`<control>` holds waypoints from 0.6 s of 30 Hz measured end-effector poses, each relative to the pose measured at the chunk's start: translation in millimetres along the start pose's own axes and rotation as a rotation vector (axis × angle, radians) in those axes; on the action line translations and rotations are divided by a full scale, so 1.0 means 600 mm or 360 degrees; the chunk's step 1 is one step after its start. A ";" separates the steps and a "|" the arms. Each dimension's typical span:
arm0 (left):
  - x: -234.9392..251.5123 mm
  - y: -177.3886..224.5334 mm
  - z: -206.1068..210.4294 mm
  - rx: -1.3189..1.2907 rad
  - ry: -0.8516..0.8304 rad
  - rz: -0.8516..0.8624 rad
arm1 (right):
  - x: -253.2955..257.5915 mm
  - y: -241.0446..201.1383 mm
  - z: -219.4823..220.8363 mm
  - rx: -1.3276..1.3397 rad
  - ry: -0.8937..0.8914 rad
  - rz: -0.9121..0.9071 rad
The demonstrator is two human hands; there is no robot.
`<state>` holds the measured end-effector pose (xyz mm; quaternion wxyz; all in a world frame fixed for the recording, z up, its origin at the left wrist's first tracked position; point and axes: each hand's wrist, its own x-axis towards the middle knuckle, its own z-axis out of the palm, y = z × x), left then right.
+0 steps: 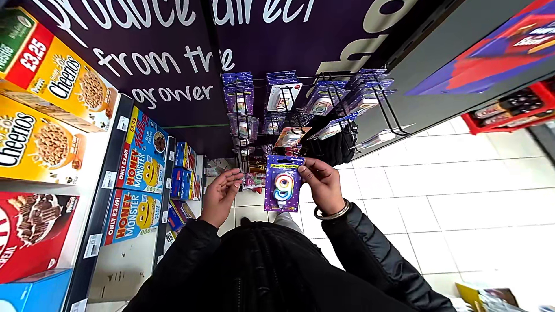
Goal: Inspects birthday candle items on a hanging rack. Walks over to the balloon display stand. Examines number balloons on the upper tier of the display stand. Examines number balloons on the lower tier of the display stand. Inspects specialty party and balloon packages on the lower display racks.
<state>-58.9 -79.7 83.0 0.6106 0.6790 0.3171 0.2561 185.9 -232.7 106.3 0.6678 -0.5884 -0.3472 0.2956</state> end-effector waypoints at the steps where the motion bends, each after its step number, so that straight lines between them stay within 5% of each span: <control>1: -0.002 0.000 0.000 -0.0004 0.0003 0.0010 | 0.000 -0.003 0.000 -0.0012 0.0007 -0.0004; 18: -0.023 0.003 0.006 -0.0003 0.0050 0.0035 | -0.007 -0.013 -0.005 -0.0012 0.0019 -0.0003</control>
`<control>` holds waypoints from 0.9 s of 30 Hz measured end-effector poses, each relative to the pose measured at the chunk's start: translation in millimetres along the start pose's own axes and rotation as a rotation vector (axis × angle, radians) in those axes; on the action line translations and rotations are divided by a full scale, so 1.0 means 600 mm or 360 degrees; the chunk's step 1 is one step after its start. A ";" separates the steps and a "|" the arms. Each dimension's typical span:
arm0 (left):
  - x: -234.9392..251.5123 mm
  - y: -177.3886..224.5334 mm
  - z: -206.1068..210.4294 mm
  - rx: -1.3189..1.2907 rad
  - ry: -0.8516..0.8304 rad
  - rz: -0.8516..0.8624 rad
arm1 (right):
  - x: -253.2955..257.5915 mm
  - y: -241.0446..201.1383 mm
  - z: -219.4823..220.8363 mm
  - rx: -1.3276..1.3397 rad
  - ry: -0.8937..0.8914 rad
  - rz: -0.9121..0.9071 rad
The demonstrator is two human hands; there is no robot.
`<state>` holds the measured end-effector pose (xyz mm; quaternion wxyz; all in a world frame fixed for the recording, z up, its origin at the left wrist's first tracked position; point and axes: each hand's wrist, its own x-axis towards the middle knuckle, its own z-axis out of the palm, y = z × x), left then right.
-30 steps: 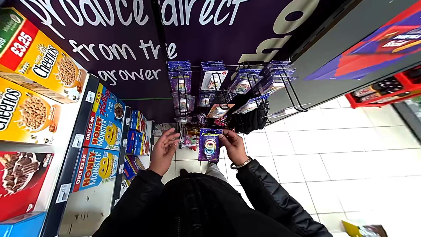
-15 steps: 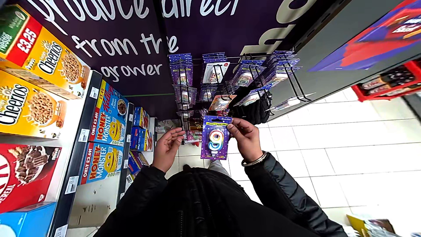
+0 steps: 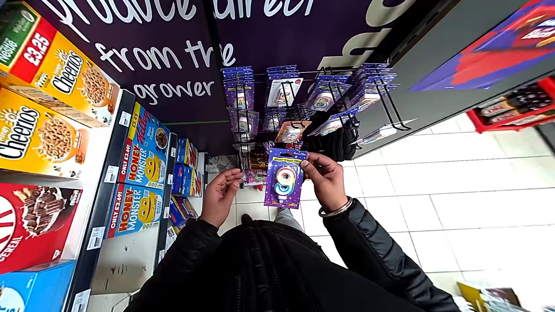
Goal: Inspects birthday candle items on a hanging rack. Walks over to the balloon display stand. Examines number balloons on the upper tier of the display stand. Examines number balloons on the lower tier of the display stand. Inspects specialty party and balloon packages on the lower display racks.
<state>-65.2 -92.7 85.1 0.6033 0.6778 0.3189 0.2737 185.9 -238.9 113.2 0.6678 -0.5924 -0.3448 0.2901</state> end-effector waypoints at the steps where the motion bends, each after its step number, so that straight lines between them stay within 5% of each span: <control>1: -0.001 0.000 0.000 0.0006 -0.0001 0.0004 | -0.001 0.000 0.000 -0.0005 -0.0002 0.0005; 12: 0.000 0.000 -0.002 -0.0008 -0.0003 -0.0001 | 0.006 0.019 -0.001 -0.0030 -0.0027 0.0026; 27: -0.001 -0.008 0.001 -0.0013 0.0004 -0.0018 | 0.057 0.186 -0.042 -0.0284 0.0122 0.0354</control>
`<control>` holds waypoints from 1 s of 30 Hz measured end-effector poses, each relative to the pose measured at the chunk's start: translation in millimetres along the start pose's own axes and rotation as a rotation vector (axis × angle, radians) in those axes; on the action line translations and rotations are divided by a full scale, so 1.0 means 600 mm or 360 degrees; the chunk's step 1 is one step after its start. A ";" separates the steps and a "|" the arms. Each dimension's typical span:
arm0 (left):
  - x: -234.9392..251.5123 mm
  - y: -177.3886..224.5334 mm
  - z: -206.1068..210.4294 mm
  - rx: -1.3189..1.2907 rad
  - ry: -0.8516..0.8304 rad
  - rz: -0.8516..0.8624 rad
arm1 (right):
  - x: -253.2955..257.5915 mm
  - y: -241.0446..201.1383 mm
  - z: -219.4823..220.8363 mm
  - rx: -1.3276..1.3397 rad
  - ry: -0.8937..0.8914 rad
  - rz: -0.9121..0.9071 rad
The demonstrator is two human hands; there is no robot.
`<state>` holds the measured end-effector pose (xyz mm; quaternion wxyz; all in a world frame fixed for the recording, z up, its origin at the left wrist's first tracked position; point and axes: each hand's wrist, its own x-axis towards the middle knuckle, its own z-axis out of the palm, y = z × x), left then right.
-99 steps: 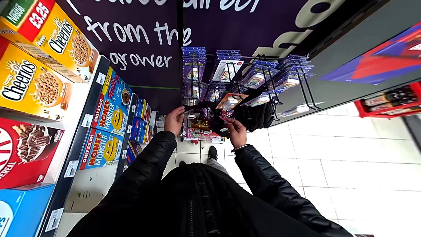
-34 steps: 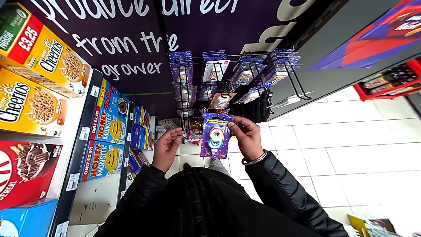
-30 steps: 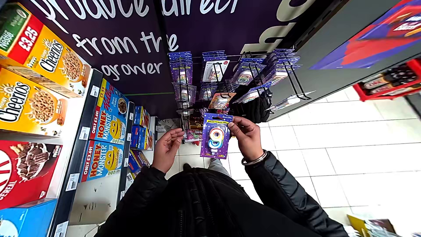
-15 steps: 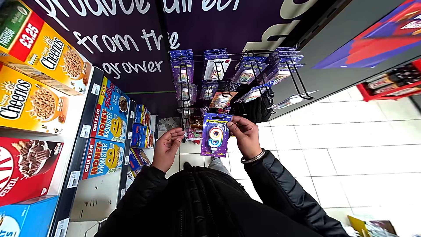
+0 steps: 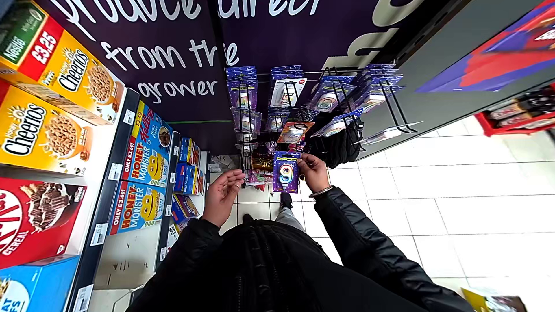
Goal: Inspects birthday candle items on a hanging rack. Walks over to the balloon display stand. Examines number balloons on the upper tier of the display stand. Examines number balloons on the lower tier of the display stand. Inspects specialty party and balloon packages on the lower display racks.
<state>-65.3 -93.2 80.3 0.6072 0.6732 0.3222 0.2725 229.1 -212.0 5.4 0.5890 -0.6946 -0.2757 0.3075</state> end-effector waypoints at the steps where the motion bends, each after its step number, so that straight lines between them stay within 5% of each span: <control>1: 0.000 -0.001 0.000 0.0008 -0.0002 -0.0007 | 0.007 0.008 0.001 -0.0007 0.0000 0.0011; 11: 0.009 -0.015 0.024 0.0068 -0.0085 -0.0090 | 0.057 0.042 0.018 -0.0358 0.0080 -0.0077; 20: 0.110 -0.047 0.130 0.0226 -0.0189 -0.0202 | 0.094 0.029 -0.002 -0.0408 -0.0111 -0.0149; 30: 0.221 -0.113 0.198 0.0492 -0.0043 -0.0233 | 0.022 -0.041 -0.051 -0.0671 -0.0279 -0.0418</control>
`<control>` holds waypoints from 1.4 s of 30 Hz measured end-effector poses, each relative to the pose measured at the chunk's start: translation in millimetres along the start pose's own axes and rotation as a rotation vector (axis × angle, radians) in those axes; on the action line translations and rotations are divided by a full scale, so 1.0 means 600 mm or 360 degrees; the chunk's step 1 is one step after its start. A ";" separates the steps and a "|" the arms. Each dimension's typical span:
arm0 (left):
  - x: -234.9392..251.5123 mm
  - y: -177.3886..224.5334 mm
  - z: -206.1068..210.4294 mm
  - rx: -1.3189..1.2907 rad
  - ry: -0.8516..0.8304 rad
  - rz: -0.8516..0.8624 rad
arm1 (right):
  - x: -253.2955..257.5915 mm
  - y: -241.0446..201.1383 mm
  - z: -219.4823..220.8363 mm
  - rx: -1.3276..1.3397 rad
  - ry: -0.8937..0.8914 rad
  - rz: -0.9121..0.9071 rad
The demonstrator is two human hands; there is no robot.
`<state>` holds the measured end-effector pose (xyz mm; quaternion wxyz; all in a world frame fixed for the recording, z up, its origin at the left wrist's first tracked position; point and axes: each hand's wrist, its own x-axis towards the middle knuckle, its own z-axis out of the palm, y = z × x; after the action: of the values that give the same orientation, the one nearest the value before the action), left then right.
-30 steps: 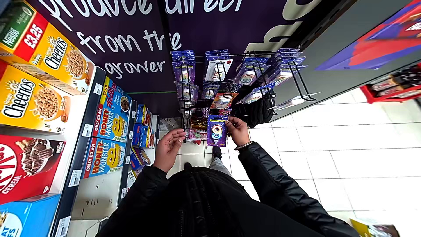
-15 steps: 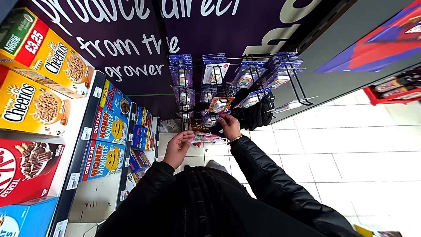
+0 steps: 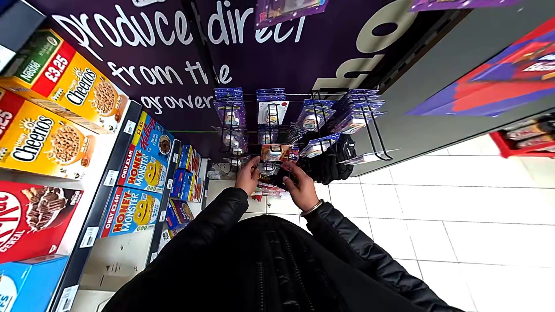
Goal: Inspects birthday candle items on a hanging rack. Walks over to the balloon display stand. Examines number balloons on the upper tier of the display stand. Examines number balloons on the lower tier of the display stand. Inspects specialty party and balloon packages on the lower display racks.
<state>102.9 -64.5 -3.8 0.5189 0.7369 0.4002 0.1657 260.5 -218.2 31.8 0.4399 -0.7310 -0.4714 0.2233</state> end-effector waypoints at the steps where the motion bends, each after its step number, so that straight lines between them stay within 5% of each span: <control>1: 0.003 0.002 0.003 0.0003 0.0007 -0.0001 | -0.003 -0.002 -0.010 0.0006 0.0009 -0.0035; 16: -0.050 0.005 0.020 -0.0013 0.0219 0.0053 | -0.049 0.027 -0.084 0.0305 0.0080 -0.0171; 22: -0.111 0.058 -0.003 -0.0265 0.0103 -0.0052 | -0.062 0.017 -0.098 0.0493 0.0105 -0.0136; 32: -0.167 0.186 -0.043 -0.0686 -0.0003 0.0277 | -0.068 -0.015 -0.115 0.0759 0.0213 -0.0179; 42: -0.178 0.221 -0.063 -0.0706 0.0001 0.0435 | -0.088 -0.039 -0.125 0.0833 0.0271 -0.0194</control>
<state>66.6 -140.8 148.7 0.6405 0.6523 0.2511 0.3180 280.5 -293.3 85.3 0.6644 -0.5789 -0.4022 0.2484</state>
